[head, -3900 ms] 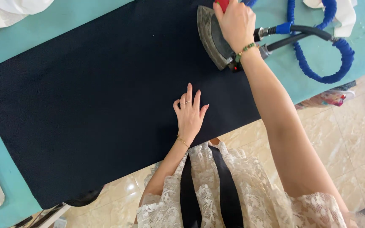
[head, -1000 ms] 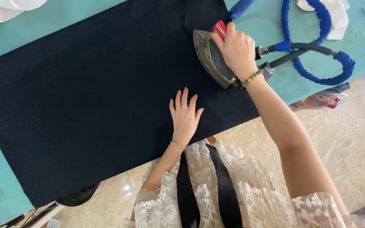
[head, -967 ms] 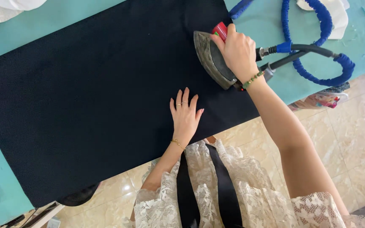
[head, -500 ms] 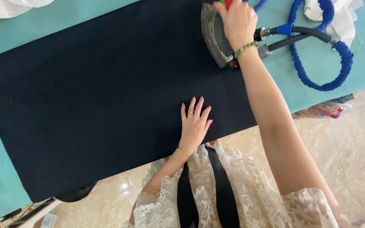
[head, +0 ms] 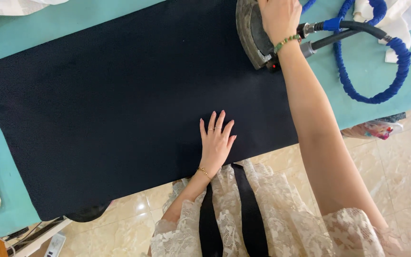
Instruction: Ironing a piece of black fabric on an ironing board with a steam iron.
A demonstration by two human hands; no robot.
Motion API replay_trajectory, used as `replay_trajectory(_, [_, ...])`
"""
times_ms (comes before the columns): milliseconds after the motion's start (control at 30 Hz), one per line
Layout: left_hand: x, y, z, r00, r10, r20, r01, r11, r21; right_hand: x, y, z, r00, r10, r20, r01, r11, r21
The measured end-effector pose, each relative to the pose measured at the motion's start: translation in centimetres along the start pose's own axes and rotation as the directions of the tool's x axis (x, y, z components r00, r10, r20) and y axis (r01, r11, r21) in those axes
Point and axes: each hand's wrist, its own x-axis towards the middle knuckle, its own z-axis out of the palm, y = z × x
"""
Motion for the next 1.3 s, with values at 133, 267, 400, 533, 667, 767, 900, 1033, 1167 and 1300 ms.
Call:
replay_trajectory(133, [0.0,0.0,-0.1,0.999,0.017,0.028,-0.017,1.000,0.014,-3.1,-2.0,-5.6,0.996,0.054,0.068,-0.062,0.991,0.115])
replay_trajectory(267, [-0.2,-0.4,-0.5,0.999,0.027,0.032,-0.027,1.000,0.013,-7.6,-4.3,-11.3,0.981,0.007,0.195,-0.025,0.996,0.090])
replay_trajectory(400, [-0.5,-0.8,-1.3,0.999,0.027,0.029,-0.026,1.000,-0.007,-10.8,-6.6,-15.9,0.925,-0.093,0.369,0.034,0.986,0.165])
replay_trajectory(533, [-0.6,-1.3,-1.6,1.000,0.025,0.015,-0.024,1.000,-0.008,-11.6,-8.0,-16.5,0.879,-0.127,0.459,0.045,0.982,0.186])
replay_trajectory(667, [-0.3,-1.7,-1.4,1.000,0.015,0.002,-0.015,1.000,0.016,-9.2,-8.7,-15.0,0.903,-0.164,0.396,0.093,0.977,0.192])
replay_trajectory(767, [0.0,-1.9,-1.4,1.000,0.007,-0.023,-0.007,0.999,0.035,-6.2,-8.9,-13.0,0.910,-0.247,0.334,0.188,0.962,0.200])
replay_trajectory(900, [-0.2,-2.2,-0.6,0.999,-0.011,-0.051,0.014,0.998,0.061,-2.1,-8.4,-8.7,0.901,-0.382,0.204,0.352,0.920,0.170])
replay_trajectory(1033, [-0.3,-2.1,0.3,0.998,-0.024,-0.056,0.029,0.996,0.088,2.0,-8.3,-4.7,0.865,-0.461,0.197,0.436,0.886,0.159])
replay_trajectory(1167, [-0.5,-1.5,-0.2,0.997,-0.058,-0.041,0.062,0.993,0.099,4.3,-8.0,-1.2,0.816,-0.575,-0.058,0.577,0.808,0.120])
replay_trajectory(1300, [-0.5,-0.9,-0.4,0.994,-0.101,-0.031,0.104,0.989,0.104,6.1,-8.5,-0.2,0.840,-0.525,0.136,0.493,0.844,0.213])
